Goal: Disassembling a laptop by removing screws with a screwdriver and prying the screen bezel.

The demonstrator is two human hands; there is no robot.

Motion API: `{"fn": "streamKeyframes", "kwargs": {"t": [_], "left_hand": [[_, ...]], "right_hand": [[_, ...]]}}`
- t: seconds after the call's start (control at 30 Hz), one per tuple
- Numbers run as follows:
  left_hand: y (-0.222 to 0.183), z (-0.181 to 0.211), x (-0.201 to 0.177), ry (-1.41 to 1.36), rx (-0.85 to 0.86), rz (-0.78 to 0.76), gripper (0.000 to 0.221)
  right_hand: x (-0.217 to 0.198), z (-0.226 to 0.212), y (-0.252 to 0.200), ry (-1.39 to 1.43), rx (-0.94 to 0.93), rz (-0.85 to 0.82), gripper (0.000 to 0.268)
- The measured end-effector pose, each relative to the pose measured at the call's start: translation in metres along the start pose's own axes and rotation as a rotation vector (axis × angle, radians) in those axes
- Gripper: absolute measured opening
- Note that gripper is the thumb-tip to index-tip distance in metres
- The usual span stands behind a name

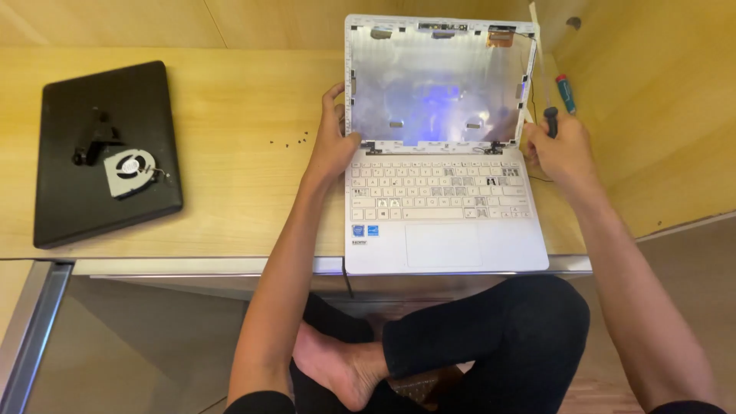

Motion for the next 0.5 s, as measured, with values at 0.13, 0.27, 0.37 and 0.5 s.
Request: {"fn": "streamKeyframes", "kwargs": {"t": [0.13, 0.27, 0.37, 0.5], "left_hand": [[0.004, -0.006, -0.002, 0.003, -0.010, 0.002, 0.086], [0.005, -0.006, -0.015, 0.033, 0.039, 0.159, 0.070], [0.005, 0.003, -0.025, 0.139, 0.121, 0.345, 0.057], [0.002, 0.002, -0.050, 0.315, 0.213, 0.592, 0.043]], "right_hand": [[-0.001, 0.003, 0.025, -0.163, -0.103, 0.124, 0.030], [-0.006, 0.006, 0.038, -0.129, -0.272, 0.272, 0.028], [-0.007, 0.017, 0.036, -0.207, -0.347, 0.283, 0.028], [0.002, 0.028, 0.033, -0.285, -0.428, 0.244, 0.029]]}}
Point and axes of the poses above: each hand's wrist, its own y-axis towards the middle knuckle, its own x-axis out of the palm, z = x × y, the point moved 5 cm from there along y, towards the middle knuckle, and after that the axes turned 1 degree about -y, right-handed, at the moved point
